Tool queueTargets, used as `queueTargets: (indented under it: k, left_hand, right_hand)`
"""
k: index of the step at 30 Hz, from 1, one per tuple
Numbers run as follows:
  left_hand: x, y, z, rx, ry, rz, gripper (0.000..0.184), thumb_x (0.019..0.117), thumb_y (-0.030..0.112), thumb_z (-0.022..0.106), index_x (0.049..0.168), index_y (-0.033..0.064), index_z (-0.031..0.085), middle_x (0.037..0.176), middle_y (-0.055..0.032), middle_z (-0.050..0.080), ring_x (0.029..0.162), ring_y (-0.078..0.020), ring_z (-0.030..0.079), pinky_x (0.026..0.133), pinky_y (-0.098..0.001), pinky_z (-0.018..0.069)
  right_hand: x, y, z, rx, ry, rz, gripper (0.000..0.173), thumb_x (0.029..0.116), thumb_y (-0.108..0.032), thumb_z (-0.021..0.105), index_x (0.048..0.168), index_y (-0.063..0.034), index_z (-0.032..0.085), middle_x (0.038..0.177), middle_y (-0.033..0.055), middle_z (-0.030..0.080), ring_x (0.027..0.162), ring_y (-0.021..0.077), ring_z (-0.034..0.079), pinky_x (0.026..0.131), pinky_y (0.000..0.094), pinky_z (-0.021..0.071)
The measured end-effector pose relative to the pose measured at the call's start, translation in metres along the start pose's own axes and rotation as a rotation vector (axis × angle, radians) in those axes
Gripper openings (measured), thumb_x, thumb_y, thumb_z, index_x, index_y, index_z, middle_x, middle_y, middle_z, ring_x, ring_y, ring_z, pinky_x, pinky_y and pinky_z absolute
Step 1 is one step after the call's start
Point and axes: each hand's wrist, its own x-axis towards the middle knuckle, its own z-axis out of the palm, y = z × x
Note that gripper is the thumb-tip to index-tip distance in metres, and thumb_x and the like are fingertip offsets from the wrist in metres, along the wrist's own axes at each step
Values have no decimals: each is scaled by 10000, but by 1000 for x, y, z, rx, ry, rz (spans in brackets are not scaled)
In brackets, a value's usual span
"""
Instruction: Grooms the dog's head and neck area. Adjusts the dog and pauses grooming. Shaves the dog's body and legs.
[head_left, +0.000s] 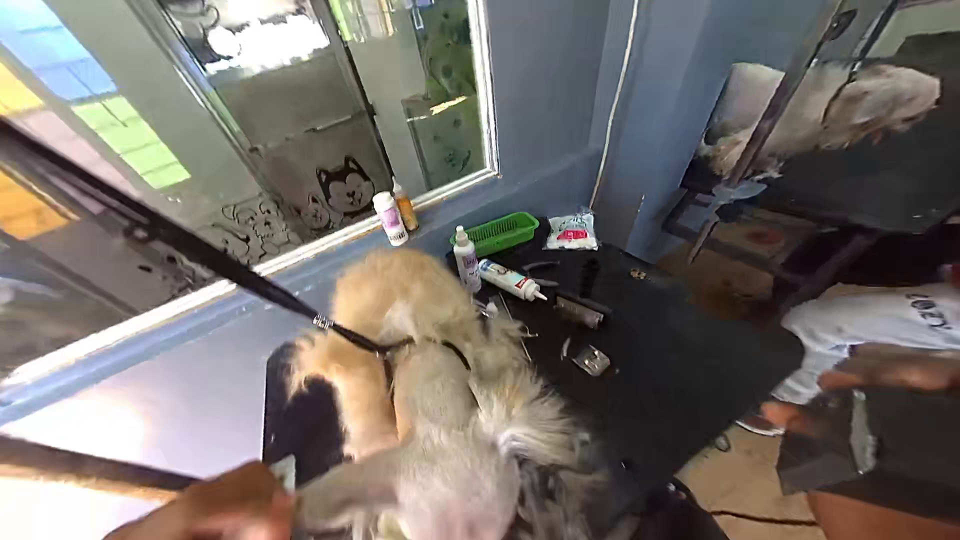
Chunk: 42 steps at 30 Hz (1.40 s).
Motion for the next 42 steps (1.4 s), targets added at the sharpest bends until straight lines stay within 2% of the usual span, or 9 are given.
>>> queueTargets:
  k: [4, 6, 8, 11, 14, 19, 28, 37, 42]
  left_hand:
    - [-62, 6, 59, 373, 247, -139, 367, 1001, 391, 653, 1308, 216, 555, 1258, 77, 604, 1111, -13, 592, 918, -233, 522]
    - [-74, 29, 97, 580, 231, -149, 560, 906, 452, 750, 1351, 163, 569, 1344, -97, 578, 1249, -227, 515, 1049, -428, 388]
    - [-68, 30, 135, 788, 175, -145, 592, 858, 426, 754, 1354, 142, 599, 1334, -170, 600, 1217, -382, 539, 1029, -614, 357]
    - [-60, -12, 170, 877, 175, -164, 670, 800, 409, 791, 1361, 101, 593, 1346, -178, 576, 1199, -420, 528, 970, -638, 387]
    - [-45, -29, 185, 958, 221, -226, 645, 795, 472, 757, 1340, 157, 613, 1250, -136, 559, 1133, -368, 515, 938, -575, 368]
    - [-32, -23, 189, 923, 180, -161, 235, 849, 235, 719, 1063, 148, 763, 1147, -96, 593, 1100, -353, 520, 855, -565, 396]
    - [-113, -85, 152, 794, 206, 262, 291, 1002, 176, 597, 1254, 284, 694, 1131, -71, 554, 1065, -263, 507, 1065, -481, 303]
    - [-127, -58, 137, 676, 191, 217, 209, 1034, 196, 555, 1141, 234, 731, 964, -15, 549, 957, -166, 529, 907, -321, 418]
    - [-125, -41, 153, 727, 233, 195, 140, 978, 136, 654, 1064, 180, 755, 833, -3, 569, 788, -141, 513, 803, -328, 410]
  right_hand:
    - [-30, 3, 15, 53, -14, 70, 479, 900, -411, 744, 1324, -217, 635, 1222, 4, 700, 1146, 205, 685, 915, 435, 618]
    - [-43, 6, 28, 55, -72, 92, 525, 883, -405, 771, 1355, -235, 617, 1243, 8, 694, 1153, 221, 680, 933, 475, 605]
    - [-51, 9, 46, -10, -93, 104, 571, 864, -460, 781, 1359, -250, 590, 1222, 9, 690, 1128, 232, 681, 914, 490, 609]
    - [-57, 9, 67, -52, -131, 116, 566, 877, -464, 771, 1347, -218, 572, 1225, 44, 677, 1122, 268, 677, 896, 530, 608]
    - [-61, 8, 76, -16, -198, 134, 551, 898, -404, 770, 1347, -179, 543, 1245, 95, 663, 1138, 307, 667, 933, 554, 587]
    - [-67, 12, 78, 34, -198, 143, 523, 899, -346, 780, 1334, -167, 551, 1246, 118, 665, 1149, 316, 665, 972, 545, 572]
    - [-58, 32, 60, 34, -197, 222, 512, 891, -250, 798, 1333, -159, 556, 1303, 110, 651, 1201, 286, 646, 1028, 465, 554]
    - [-43, 120, 87, -60, -491, 178, 561, 847, -34, 809, 1299, -30, 476, 1266, 135, 666, 1192, 308, 664, 1014, 474, 588]
    - [-18, 136, 99, -191, -712, 175, 575, 819, -133, 849, 1264, 51, 535, 1176, 125, 698, 1118, 227, 695, 948, 406, 627]
